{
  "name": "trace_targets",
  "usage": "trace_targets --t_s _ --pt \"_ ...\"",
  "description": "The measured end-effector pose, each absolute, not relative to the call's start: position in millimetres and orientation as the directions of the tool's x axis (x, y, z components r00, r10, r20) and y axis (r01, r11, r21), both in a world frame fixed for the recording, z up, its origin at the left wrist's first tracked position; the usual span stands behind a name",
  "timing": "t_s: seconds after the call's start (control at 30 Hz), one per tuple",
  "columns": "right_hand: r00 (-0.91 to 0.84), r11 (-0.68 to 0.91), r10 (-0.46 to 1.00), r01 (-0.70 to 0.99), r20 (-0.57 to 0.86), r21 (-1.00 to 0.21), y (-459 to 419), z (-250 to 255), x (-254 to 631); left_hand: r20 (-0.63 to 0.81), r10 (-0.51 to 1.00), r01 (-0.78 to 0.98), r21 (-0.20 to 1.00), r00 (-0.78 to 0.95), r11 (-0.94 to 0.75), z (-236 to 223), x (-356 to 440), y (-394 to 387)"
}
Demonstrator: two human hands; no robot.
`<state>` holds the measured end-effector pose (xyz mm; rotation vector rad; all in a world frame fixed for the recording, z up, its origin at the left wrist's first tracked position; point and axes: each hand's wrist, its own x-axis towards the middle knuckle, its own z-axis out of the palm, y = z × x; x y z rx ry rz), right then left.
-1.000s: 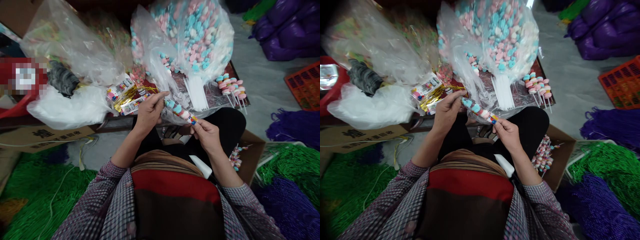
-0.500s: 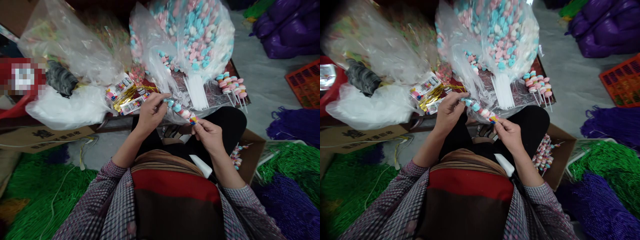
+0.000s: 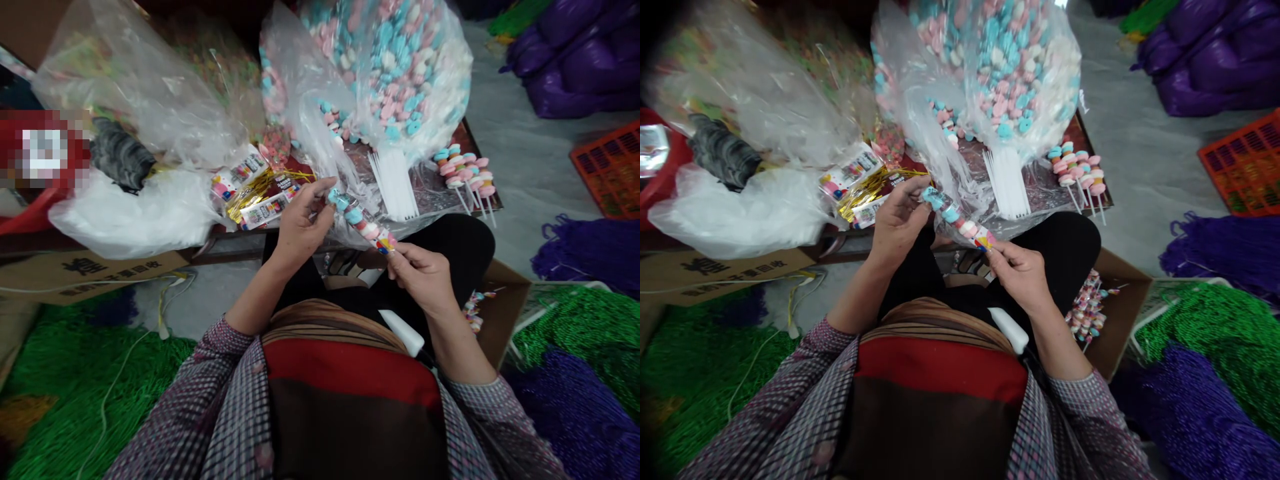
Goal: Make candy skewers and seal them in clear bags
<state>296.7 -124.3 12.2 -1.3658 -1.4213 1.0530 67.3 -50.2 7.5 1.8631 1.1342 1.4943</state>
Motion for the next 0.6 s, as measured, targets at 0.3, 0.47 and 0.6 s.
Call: trace_targets --t_s 0.3,0.47,0.6 --pt "-0.031 0.094 0.996 0.374 0.089 -0.923 -126 19 300 0.573 0.816 0.277 0.775 0.073 -0.568 13 65 -52" --pt "-0.036 0.152 0.988 0.447 0.152 -0.882 -127 20 299 0.469 0.883 0.178 0.869 -0.006 -0.461 9 66 -53" --pt "-0.026 0.137 0.99 0.422 0.139 -0.896 -126 19 298 0.336 0.941 0.047 0.941 -0.037 -0.334 2 69 -48"
